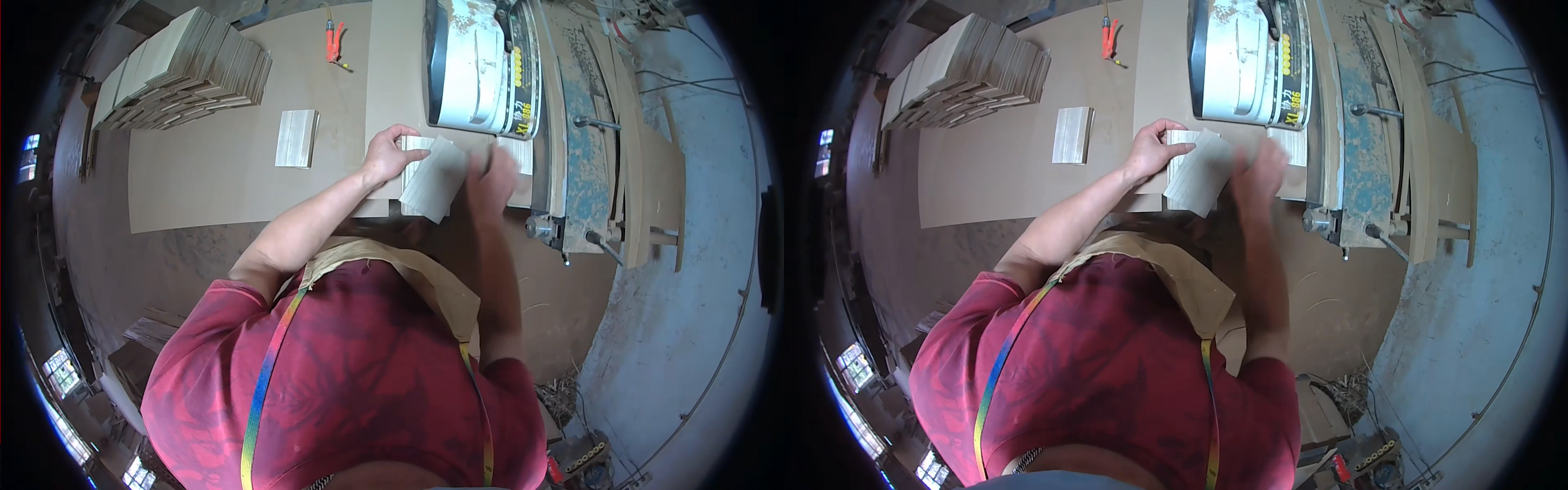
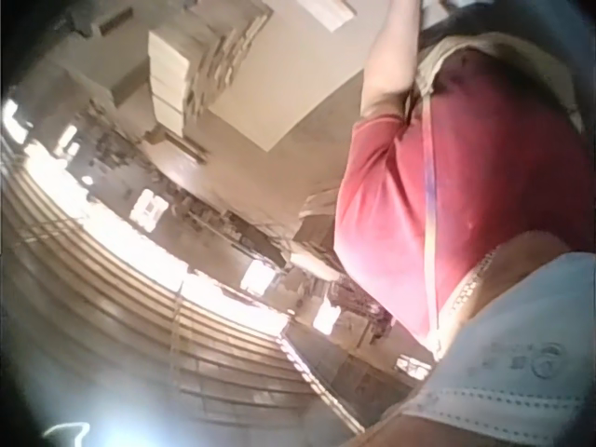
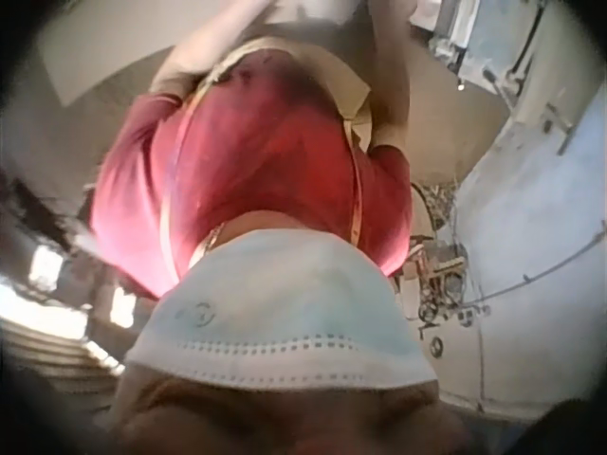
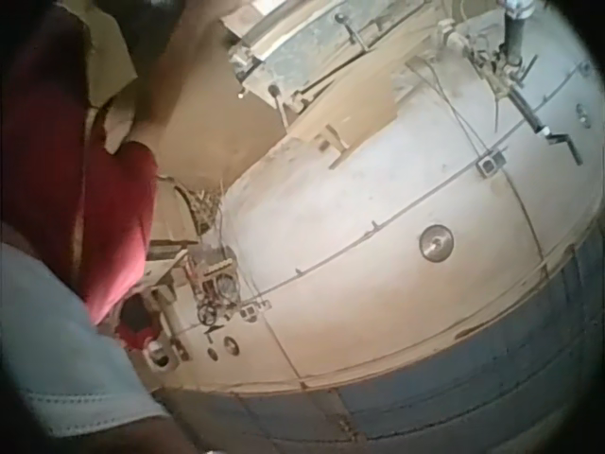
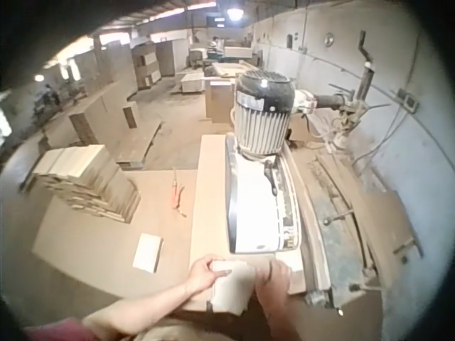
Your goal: Sanding the faces and edges of wooden blocks using a stationary belt sander machine.
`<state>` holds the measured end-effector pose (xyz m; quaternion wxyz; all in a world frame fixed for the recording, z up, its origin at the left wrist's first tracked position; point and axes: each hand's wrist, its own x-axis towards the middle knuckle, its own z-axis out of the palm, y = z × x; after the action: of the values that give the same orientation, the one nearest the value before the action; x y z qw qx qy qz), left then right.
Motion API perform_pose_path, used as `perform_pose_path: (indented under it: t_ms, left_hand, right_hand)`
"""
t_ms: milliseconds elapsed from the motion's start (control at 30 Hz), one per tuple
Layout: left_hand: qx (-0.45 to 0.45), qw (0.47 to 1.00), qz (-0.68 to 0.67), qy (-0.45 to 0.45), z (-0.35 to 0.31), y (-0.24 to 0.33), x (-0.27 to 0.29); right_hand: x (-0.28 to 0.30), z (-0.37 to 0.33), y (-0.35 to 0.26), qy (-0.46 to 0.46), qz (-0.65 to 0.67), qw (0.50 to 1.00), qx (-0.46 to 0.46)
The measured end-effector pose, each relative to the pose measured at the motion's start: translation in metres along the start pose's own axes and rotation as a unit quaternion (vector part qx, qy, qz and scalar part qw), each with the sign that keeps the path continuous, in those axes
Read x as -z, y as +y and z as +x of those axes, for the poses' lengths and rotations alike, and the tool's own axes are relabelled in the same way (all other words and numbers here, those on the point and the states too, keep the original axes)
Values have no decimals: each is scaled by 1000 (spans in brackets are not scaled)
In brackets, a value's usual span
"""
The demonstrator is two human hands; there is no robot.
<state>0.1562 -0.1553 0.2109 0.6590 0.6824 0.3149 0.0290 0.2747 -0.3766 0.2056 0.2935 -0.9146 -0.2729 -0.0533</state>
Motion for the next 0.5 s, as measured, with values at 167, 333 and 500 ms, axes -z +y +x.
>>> perform_pose_path:
  t_ms: [167,333,500]
  left_hand:
    - [-47,996,-70,30,-6,-5,-17]
    - [-30,999,-20,-2,1,-2,-8]
    - [8,989,-104,-102,-9,19,8]
  right_hand:
    - [4,-71,-85,-25,-8,1000,-14]
    - [21,-74,-48,-33,-19,999,-27]
    - [25,-44,23,73,-121,990,-28]
